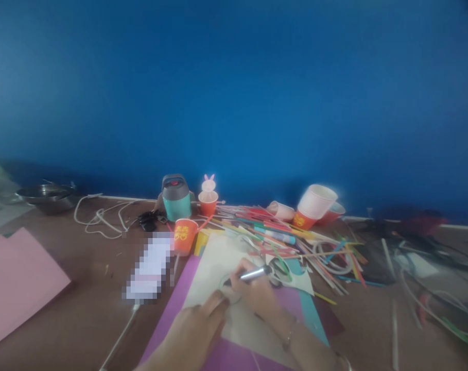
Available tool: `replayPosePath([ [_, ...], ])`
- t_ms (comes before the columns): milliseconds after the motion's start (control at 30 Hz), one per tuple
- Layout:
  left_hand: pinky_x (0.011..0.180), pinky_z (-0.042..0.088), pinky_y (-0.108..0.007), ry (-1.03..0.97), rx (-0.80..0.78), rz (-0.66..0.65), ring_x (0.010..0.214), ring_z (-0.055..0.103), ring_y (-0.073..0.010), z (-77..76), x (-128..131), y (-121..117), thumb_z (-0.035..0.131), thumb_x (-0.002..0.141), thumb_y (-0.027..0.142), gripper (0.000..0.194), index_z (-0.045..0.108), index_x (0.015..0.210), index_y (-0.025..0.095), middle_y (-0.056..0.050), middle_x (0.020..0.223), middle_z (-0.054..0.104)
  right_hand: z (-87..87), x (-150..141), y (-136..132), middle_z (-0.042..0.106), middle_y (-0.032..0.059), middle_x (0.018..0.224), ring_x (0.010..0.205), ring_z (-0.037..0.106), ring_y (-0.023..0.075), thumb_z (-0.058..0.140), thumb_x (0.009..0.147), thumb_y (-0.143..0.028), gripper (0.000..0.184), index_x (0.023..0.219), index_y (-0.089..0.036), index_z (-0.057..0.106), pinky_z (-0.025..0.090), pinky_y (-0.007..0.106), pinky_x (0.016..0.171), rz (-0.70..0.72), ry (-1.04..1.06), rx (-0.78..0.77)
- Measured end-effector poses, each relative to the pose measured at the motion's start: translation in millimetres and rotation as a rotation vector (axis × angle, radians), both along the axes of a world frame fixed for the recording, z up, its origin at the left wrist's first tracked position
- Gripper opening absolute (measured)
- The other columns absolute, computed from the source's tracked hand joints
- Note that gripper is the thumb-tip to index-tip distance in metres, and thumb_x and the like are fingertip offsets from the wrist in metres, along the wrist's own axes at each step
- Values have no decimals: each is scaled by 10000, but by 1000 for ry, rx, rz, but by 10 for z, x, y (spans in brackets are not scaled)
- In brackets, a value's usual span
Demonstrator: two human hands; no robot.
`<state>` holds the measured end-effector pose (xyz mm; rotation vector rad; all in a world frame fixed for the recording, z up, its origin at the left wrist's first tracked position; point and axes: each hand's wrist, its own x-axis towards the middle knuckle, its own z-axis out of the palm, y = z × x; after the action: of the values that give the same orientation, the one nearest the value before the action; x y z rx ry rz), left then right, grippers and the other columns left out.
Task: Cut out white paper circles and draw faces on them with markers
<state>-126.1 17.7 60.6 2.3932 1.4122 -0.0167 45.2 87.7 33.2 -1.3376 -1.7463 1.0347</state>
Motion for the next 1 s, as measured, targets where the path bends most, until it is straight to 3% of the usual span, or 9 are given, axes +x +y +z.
replayPosePath([
  [1000, 769, 521, -245, -30, 0, -4, 793, 659, -136, -26, -16, -4, 302, 926, 177, 409, 457, 1283, 303, -41, 1317, 488, 41, -14, -20, 386, -60, 540, 529, 393, 132, 484, 696, -197, 120, 624, -234, 396, 323, 255, 507, -26, 40, -39],
])
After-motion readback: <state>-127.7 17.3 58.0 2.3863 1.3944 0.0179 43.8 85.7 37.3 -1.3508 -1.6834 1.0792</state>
